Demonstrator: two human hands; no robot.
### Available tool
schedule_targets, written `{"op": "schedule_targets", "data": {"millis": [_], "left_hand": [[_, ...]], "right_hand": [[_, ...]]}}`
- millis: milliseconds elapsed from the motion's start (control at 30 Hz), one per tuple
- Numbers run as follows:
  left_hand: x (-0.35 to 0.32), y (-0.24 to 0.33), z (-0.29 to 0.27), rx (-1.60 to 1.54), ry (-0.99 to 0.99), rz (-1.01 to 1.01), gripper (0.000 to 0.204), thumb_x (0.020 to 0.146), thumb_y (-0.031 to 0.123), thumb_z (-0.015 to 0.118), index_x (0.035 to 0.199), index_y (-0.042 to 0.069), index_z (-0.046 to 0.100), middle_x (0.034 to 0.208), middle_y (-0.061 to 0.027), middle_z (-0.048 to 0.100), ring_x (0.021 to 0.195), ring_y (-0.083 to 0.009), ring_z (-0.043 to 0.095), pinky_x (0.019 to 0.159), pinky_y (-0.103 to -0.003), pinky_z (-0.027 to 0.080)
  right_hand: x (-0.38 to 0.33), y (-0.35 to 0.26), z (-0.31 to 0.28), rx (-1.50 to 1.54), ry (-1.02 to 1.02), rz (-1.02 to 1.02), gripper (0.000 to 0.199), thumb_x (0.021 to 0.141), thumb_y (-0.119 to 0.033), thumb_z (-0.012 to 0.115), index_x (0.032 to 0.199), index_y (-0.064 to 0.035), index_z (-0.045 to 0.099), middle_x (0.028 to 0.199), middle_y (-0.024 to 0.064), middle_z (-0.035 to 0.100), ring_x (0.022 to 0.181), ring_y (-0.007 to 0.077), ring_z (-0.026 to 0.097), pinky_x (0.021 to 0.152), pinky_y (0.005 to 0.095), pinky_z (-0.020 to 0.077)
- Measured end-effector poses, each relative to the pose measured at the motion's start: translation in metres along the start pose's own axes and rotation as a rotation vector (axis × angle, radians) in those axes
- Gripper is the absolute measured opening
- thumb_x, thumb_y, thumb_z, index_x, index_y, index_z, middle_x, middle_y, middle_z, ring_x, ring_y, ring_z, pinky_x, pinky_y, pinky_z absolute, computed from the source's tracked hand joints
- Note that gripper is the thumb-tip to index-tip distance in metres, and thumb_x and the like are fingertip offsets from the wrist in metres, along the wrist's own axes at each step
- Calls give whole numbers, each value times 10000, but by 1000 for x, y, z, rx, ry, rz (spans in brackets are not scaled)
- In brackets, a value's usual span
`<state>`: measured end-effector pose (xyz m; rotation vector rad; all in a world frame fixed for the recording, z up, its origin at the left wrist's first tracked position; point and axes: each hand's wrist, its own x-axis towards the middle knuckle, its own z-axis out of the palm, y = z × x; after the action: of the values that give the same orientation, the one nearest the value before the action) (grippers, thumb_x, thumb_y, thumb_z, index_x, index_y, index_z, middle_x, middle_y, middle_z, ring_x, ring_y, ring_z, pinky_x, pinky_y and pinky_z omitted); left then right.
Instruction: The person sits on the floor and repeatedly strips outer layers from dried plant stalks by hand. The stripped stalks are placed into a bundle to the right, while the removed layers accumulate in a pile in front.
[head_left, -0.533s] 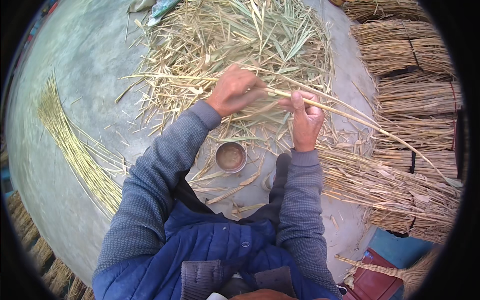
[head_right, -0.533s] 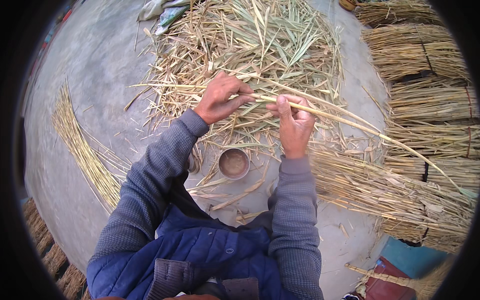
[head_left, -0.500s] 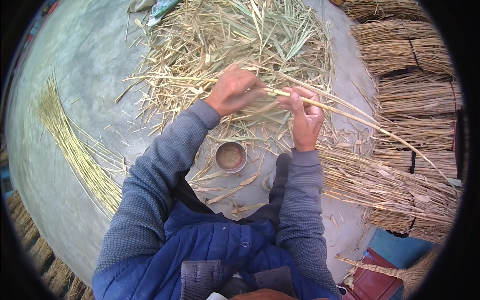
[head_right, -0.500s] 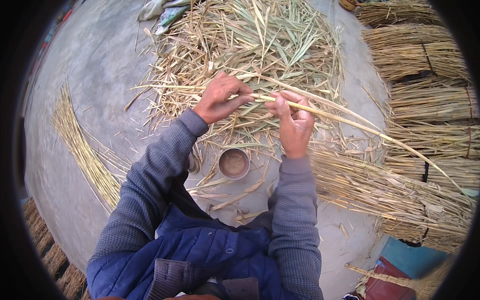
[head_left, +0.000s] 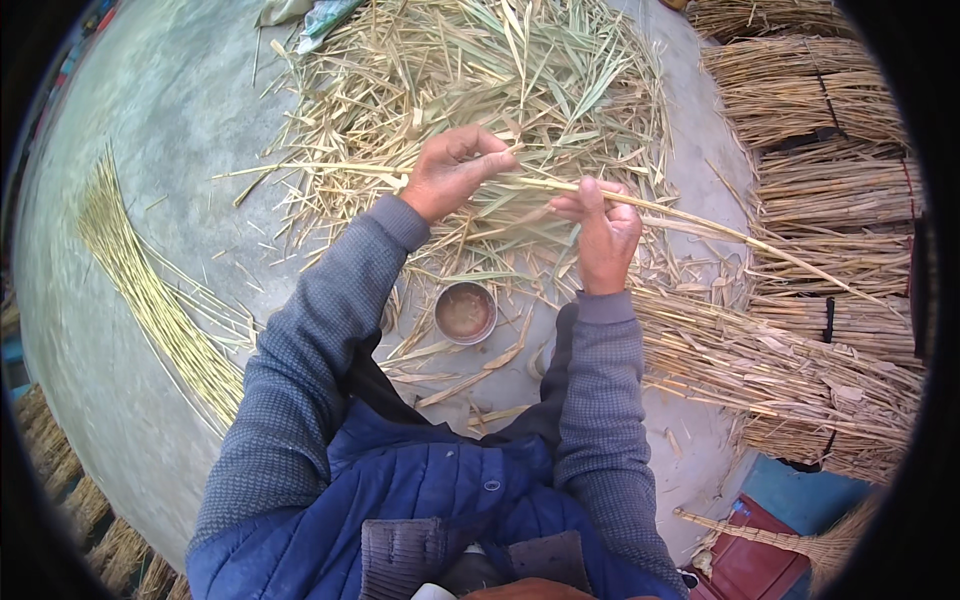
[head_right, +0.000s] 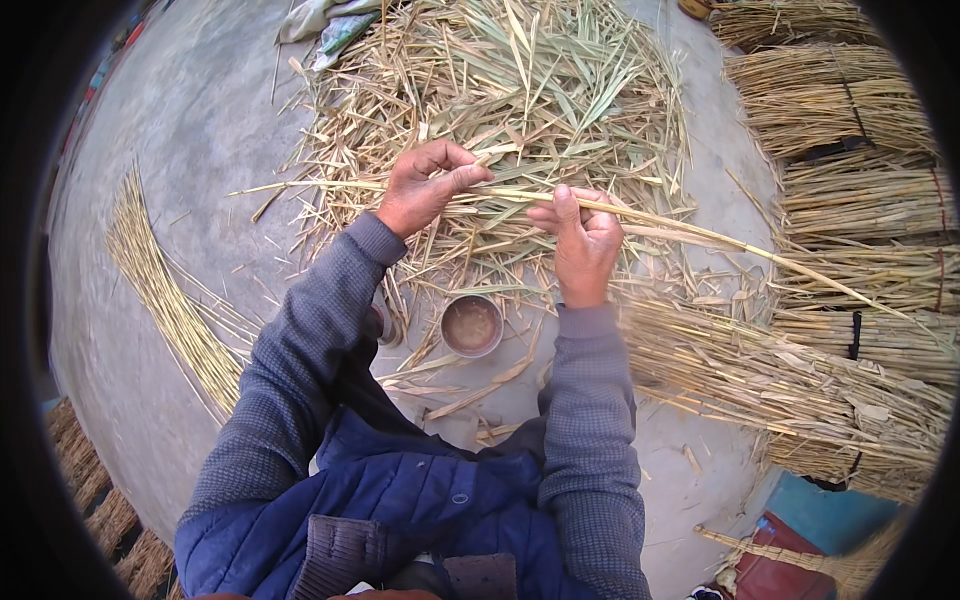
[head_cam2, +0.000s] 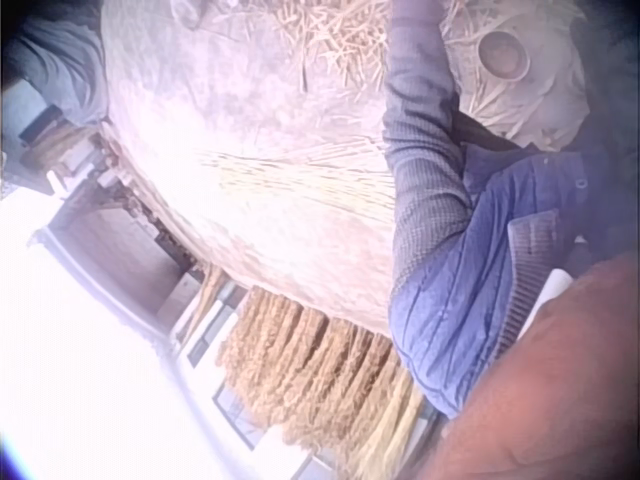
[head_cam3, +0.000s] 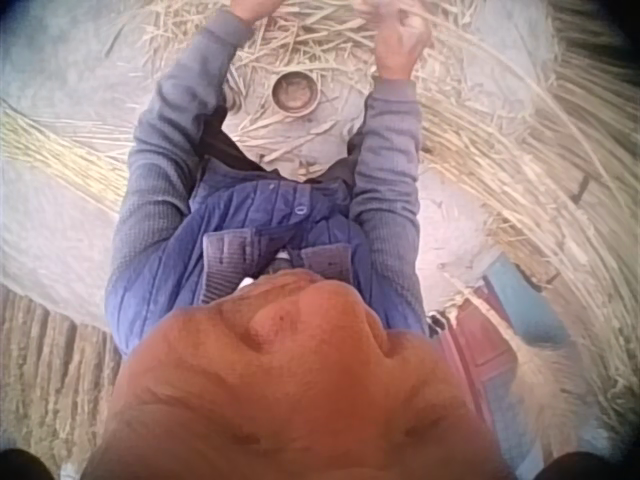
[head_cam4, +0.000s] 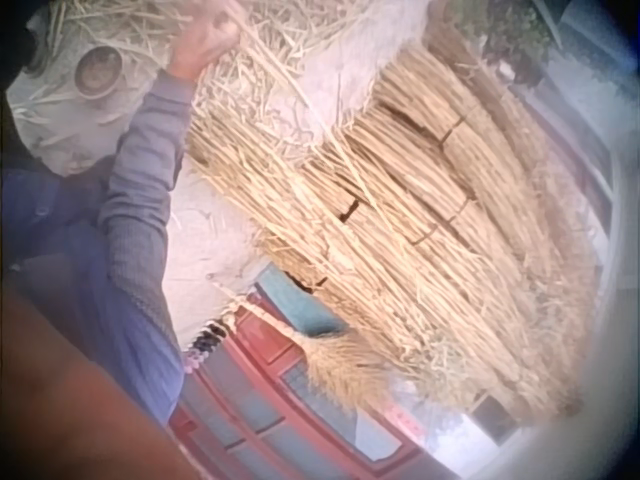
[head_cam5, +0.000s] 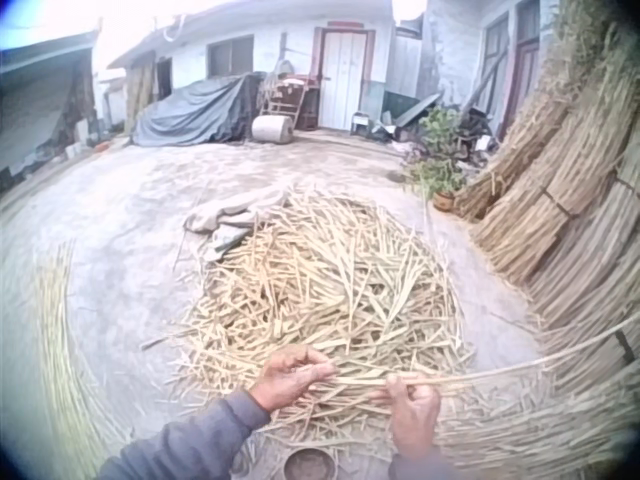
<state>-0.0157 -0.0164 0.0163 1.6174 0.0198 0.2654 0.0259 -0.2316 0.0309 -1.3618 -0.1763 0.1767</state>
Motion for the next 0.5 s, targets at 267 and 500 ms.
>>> {"op": "schedule_targets", "data": {"millis": [267,500], "left_hand": [[3,-5,-51,356,-250,6,291,796,232,834,992,38,740,912,-44,715,892,-143,665,822,-300,521],[-6,-12,-49,255,-81,17,159,854,172,795,908,30,747,834,-34,719,754,-96,656,693,-238,520]], "right_hand": [[9,-4,-8,-16,39,-37,329,976,-283,663,1002,39,600,849,178,703,701,209,720,630,278,596],[11,-6,-5,-21,54,-32,350,970,-304,670,995,38,603,844,174,701,684,204,714,614,272,593]]}}
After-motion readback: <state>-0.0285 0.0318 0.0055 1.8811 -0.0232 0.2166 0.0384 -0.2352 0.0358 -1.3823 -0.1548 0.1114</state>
